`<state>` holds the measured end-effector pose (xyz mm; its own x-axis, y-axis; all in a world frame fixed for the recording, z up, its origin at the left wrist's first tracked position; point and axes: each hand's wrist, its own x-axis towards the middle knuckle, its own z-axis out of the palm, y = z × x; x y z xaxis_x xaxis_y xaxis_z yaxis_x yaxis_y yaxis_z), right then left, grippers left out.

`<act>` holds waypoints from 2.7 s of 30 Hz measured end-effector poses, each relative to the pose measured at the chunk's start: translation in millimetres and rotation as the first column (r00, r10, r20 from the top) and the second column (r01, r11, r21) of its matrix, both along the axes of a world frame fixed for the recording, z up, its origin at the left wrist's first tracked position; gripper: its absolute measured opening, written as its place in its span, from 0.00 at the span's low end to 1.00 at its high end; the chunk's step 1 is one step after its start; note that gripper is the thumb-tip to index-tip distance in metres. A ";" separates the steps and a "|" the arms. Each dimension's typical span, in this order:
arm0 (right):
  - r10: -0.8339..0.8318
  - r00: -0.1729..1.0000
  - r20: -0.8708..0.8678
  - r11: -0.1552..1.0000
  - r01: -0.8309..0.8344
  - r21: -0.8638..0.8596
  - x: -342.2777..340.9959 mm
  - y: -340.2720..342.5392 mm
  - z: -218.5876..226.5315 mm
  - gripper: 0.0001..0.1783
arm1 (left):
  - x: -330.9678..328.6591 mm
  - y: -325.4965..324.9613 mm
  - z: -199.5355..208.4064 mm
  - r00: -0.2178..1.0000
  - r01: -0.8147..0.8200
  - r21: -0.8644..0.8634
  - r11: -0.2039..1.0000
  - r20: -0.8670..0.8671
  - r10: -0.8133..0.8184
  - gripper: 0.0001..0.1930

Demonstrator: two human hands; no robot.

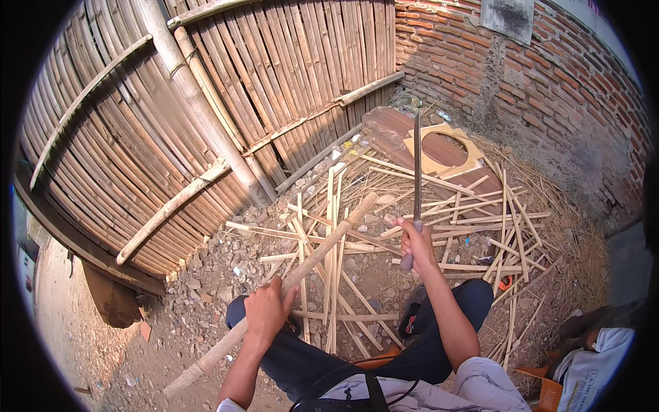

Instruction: The person sits on a small stool and uses a large knife to split long bamboo poles into thin strips. They hold the bamboo with one hand and repeatedly strike the end with the knife to drive the split down the length of the pole. The resulting strips are dropped onto a pile on the ground.

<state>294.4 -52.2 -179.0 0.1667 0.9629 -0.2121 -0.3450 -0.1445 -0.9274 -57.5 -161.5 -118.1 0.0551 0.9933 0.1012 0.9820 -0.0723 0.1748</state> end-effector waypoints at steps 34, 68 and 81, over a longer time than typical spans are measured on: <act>-0.346 0.881 -0.322 0.872 0.429 0.235 52.9 -4.3 44.4 0.10 | 19.1 131.7 8.1 0.868 0.411 0.223 0.884 0.201 -0.455 0.27; -0.168 0.986 0.019 0.845 0.134 0.517 -10.3 34.1 146.8 0.07 | 143.0 162.8 127.0 0.303 0.400 0.511 0.761 0.710 -0.636 0.21; -0.226 0.880 0.418 0.893 0.016 0.449 -20.1 27.1 131.5 0.14 | 139.0 170.9 142.6 0.503 0.391 0.685 0.614 0.400 -0.766 0.07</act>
